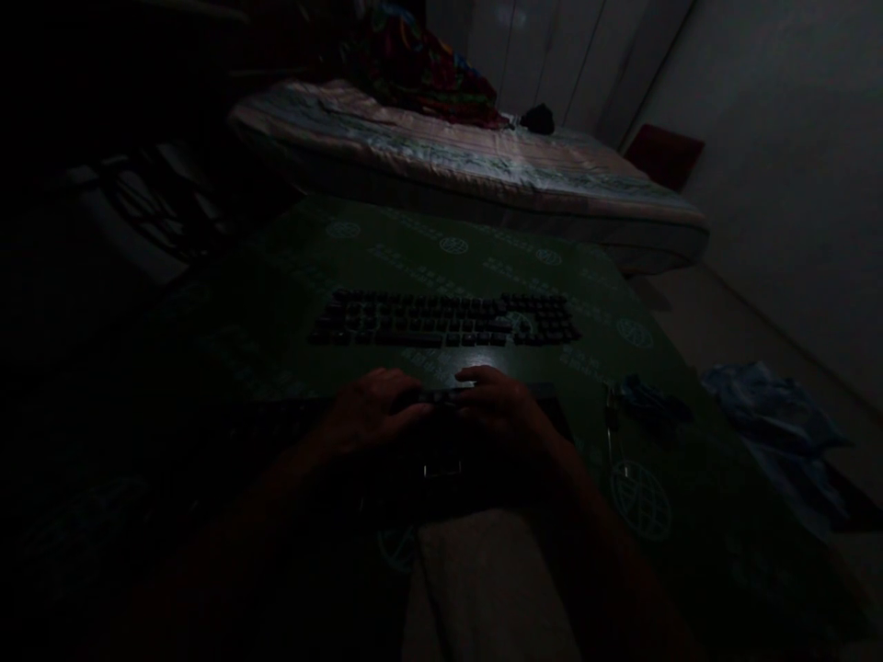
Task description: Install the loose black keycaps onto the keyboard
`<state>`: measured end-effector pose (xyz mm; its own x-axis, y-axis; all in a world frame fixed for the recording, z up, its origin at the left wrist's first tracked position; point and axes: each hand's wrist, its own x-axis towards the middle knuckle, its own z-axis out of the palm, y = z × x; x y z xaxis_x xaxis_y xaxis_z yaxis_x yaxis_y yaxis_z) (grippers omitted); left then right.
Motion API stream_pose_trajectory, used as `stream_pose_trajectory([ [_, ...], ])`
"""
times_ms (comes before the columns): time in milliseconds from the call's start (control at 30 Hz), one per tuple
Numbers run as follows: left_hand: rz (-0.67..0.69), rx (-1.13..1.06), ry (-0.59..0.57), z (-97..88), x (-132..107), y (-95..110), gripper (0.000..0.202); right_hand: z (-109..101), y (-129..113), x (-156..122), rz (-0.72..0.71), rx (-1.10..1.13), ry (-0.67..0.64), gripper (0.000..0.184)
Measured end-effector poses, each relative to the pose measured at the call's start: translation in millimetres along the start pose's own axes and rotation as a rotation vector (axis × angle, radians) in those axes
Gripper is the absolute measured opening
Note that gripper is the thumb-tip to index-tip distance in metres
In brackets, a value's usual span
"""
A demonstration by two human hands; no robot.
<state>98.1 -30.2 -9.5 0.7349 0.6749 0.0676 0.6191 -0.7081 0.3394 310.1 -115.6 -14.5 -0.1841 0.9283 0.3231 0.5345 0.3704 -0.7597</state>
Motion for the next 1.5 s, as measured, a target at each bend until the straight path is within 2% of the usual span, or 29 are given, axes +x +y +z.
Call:
stream_pose_trajectory([
  [100,0.001,0.01,-0.013,-1.4,0,1,0.027,2,-1,0,0.025,-0.042,-0.023,0.016],
  [333,0.019,-0.017,0.005,-0.3,1,1,0.027,7,6,0,-0.065,-0.258,-0.038,0.015],
  [600,0.019,-0.037,0.016,2.6,1,-1,0.026,11,3,-1,-0.119,-0.366,0.008,0.012],
  [1233,0.028,-0.023,0.025,2.7,1,-1,0.028,10,-13,6,-0.008,-0.357,-0.125,0.012],
  [1500,0.027,-0.04,0.026,2.1,2,0,0.026,9,-15,5,0.089,-0.277,-0.09,0.015],
])
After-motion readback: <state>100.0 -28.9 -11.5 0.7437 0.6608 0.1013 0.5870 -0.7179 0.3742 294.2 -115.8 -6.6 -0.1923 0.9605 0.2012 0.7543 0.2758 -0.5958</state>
